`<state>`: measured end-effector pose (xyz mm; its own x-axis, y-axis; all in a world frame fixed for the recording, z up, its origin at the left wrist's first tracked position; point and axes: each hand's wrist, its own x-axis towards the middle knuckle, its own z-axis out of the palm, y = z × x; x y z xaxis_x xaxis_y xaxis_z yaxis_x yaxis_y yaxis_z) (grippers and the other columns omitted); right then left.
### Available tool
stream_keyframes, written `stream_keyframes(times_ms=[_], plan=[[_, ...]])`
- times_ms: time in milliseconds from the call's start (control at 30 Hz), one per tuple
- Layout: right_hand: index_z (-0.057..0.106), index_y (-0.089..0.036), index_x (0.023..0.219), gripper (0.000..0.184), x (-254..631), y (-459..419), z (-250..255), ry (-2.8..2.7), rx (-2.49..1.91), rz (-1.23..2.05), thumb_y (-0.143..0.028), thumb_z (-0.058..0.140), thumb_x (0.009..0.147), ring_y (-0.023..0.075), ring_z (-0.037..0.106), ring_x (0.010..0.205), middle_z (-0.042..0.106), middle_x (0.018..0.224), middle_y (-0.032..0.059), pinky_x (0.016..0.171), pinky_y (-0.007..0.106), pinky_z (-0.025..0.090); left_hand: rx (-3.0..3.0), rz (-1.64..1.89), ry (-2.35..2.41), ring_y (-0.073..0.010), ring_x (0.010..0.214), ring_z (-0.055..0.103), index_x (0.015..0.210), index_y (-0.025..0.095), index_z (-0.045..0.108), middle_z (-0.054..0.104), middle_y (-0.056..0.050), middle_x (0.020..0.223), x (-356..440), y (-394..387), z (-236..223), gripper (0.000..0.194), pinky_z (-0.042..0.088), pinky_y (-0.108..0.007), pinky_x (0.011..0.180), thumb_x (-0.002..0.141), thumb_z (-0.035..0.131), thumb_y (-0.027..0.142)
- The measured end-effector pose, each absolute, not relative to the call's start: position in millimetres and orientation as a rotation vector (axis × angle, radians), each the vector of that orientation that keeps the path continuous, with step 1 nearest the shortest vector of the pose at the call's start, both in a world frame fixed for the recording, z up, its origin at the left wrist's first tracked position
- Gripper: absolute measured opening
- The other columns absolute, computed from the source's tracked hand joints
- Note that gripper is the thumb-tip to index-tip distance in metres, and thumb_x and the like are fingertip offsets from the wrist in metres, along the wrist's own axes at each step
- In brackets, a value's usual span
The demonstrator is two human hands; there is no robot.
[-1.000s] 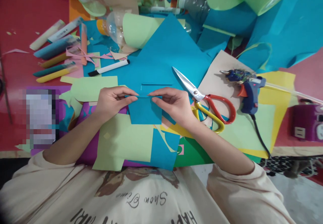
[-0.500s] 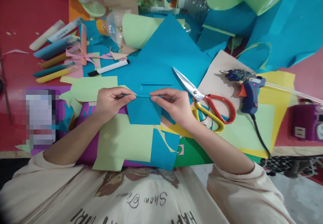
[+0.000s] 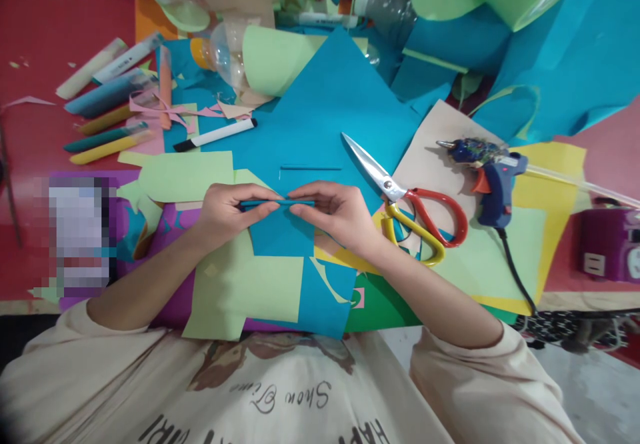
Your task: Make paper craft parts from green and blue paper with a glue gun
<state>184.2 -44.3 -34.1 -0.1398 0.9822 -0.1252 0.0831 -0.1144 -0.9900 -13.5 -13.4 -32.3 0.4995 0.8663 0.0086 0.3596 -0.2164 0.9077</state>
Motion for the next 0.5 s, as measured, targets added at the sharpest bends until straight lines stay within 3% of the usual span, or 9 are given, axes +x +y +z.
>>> stream_keyframes(times_ms=[200,500], plan=[[0.078,-0.015,0.075,0.028,185.1,-45.6,-34.1,-1.466,-1.409,1.236,-0.042,0.071,0.075,0.0051,0.034,0.042,0.051,0.045,-0.0027,0.038,0.020,0.027,1.776,0.645,1.056,-0.0135,0.076,0.070,0.086,0.022,0.076,0.077,-0.002,0.087,-13.6,-14.0,-32.1,0.023,0.052,-0.019,0.069,0.082,0.063,0.041],[0.077,-0.015,0.072,0.022,187.7,-44.7,-33.0,-1.378,-1.420,1.206,-0.037,0.072,0.074,0.0071,0.036,0.043,0.056,0.048,-0.0008,0.039,0.022,0.029,1.601,0.687,1.168,-0.0078,0.049,0.050,0.078,0.017,0.076,0.069,-0.002,0.065,-14.3,-10.3,-33.5,0.031,0.038,-0.018,0.043,0.074,0.071,0.048]])
